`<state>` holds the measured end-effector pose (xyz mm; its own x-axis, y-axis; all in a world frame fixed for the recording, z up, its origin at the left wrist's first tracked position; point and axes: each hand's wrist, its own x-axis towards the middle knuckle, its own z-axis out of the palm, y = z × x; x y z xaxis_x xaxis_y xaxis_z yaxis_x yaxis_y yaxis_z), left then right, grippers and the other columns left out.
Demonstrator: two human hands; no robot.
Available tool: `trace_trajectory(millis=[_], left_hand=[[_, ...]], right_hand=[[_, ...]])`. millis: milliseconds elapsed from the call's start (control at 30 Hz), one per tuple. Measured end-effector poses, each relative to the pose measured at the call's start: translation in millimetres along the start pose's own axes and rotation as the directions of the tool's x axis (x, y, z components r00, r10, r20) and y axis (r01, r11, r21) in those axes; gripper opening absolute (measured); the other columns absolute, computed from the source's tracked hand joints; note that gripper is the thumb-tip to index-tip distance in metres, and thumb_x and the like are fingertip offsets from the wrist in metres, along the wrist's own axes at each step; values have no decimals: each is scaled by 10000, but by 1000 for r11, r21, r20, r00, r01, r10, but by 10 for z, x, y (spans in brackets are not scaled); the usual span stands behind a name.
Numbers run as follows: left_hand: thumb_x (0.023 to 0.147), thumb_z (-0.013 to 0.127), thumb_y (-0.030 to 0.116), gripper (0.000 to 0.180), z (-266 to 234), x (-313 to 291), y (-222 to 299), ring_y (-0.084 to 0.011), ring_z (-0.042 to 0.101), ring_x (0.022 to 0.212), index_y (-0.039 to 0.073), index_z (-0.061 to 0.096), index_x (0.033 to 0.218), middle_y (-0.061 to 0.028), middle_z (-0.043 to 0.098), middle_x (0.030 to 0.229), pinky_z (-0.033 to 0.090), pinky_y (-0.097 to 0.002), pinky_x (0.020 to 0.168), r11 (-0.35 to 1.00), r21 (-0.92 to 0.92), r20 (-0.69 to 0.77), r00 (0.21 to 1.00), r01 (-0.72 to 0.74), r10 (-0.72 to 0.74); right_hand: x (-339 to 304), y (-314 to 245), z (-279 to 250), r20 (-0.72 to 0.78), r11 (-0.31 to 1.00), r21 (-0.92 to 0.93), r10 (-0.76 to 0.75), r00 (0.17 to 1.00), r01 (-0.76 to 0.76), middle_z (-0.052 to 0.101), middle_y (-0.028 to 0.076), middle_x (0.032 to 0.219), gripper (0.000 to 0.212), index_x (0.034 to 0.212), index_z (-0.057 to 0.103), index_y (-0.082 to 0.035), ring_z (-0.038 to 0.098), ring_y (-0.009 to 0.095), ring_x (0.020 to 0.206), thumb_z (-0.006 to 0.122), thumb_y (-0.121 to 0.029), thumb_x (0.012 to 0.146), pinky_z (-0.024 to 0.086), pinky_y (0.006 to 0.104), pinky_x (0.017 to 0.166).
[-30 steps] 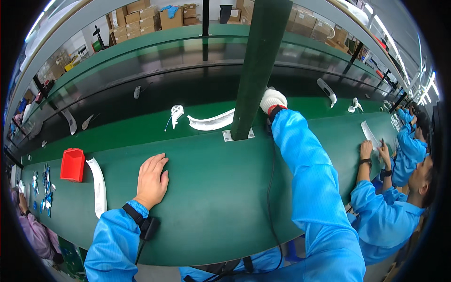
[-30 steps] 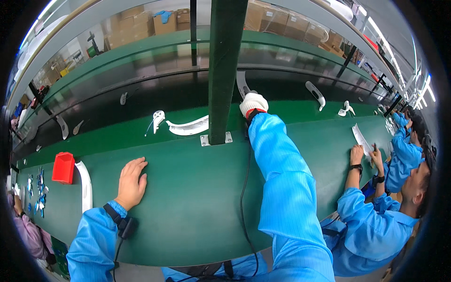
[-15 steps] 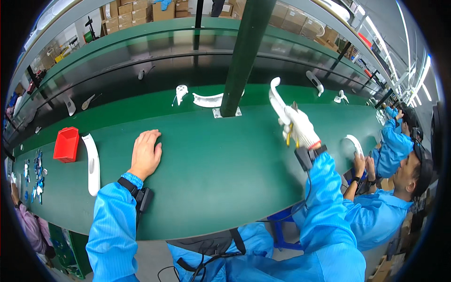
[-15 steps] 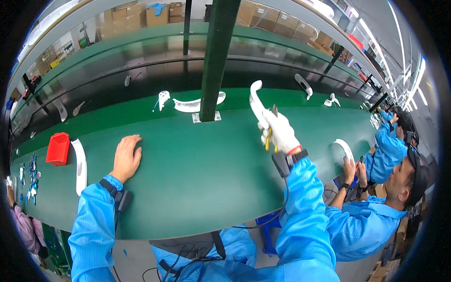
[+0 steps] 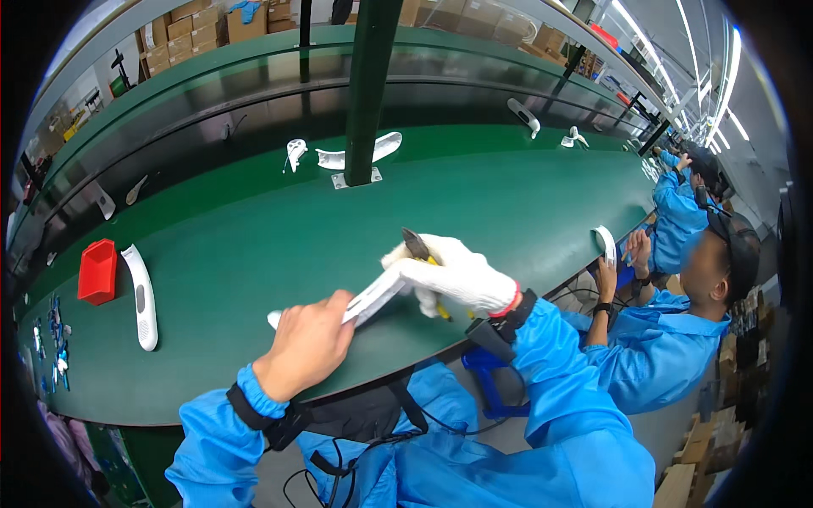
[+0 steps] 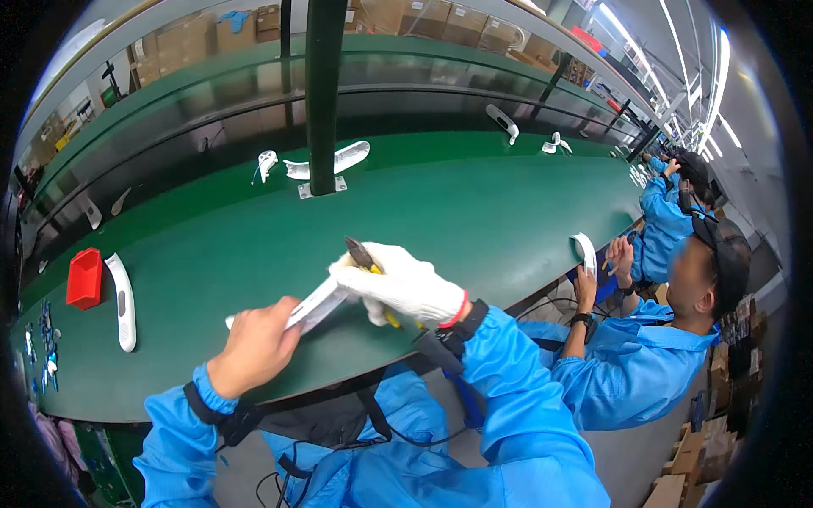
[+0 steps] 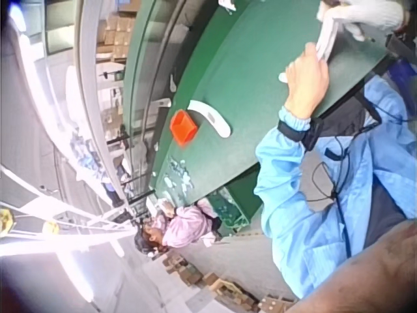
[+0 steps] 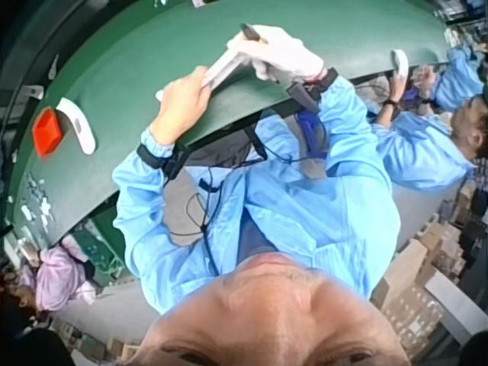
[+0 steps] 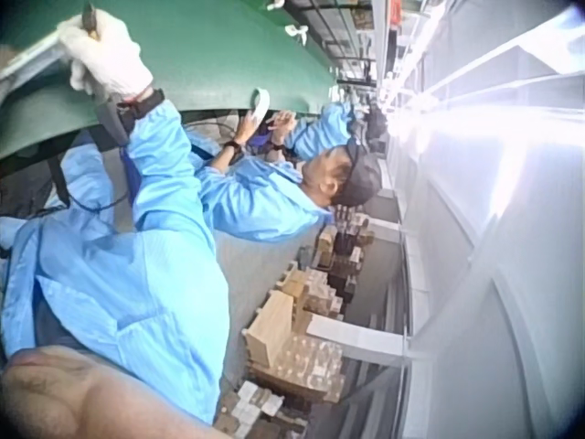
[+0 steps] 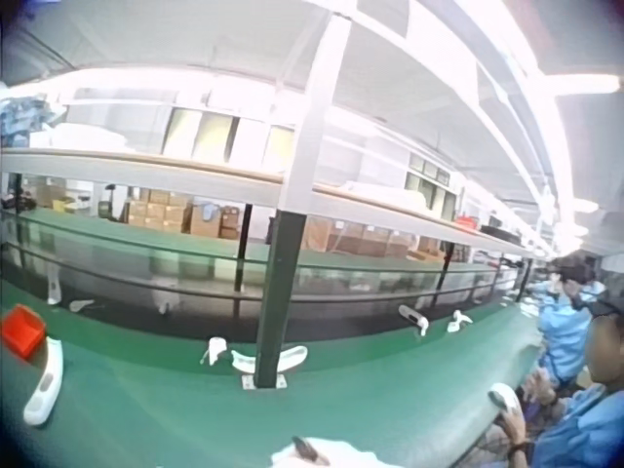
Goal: Trimming and assembling white plastic components using pliers at a factory workstation.
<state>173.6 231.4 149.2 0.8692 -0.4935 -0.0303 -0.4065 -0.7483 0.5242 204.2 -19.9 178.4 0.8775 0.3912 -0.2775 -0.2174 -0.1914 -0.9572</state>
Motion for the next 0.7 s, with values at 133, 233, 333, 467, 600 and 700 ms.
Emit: trace_trajectory(millis=[133,233,333,467,600,700], left_hand=[[1032,495,216,364,156,-393,-164,-284,714,795,2,501,1327,-187,690,1048,589,-381,728,393,-855,332,940,337,-84],[1072,422,359,524,596,-641,-113,-315,683,987,6,374,1455,-236,630,1191,580,-477,877,-259,-900,354,934,351,35],[1076,345,462,594,1052,-862,8,-351,669,1025,28,358,1481,-258,584,1291,557,-525,922,-550,-787,306,951,279,45],[1070,233,554,705,1320,-914,142,-340,651,1096,17,321,1518,-247,559,1335,533,-513,980,-726,-678,151,989,110,9],[1039,258,624,774,1546,-974,122,-336,650,1080,43,279,1549,-220,595,1262,520,-556,968,-812,-563,118,988,151,101],[1033,249,631,818,1587,-1003,205,-319,649,1091,-11,262,1540,-203,623,1198,507,-562,985,-764,-607,218,970,220,106]], right_hand=[[257,259,208,-213,978,182,-64,975,103,583,43,714,348,1163,607,11,554,123,528,574,-304,1020,477,273,521],[347,423,307,-252,952,278,-58,966,130,593,50,803,341,1186,599,28,575,129,610,506,-269,1047,512,285,593],[305,455,375,-239,937,293,-121,964,191,607,66,900,358,1231,594,27,609,144,775,495,-265,1048,532,299,747],[163,362,302,-71,964,209,-151,986,163,659,98,1059,391,1274,581,36,638,183,963,500,-269,1043,515,331,907],[12,439,357,-152,958,168,-208,966,233,659,108,1093,341,1266,581,43,642,189,973,457,-199,1060,520,349,922],[8,495,463,-252,953,122,-241,937,278,638,82,948,322,1240,592,38,638,181,853,432,-185,1072,541,343,842]])
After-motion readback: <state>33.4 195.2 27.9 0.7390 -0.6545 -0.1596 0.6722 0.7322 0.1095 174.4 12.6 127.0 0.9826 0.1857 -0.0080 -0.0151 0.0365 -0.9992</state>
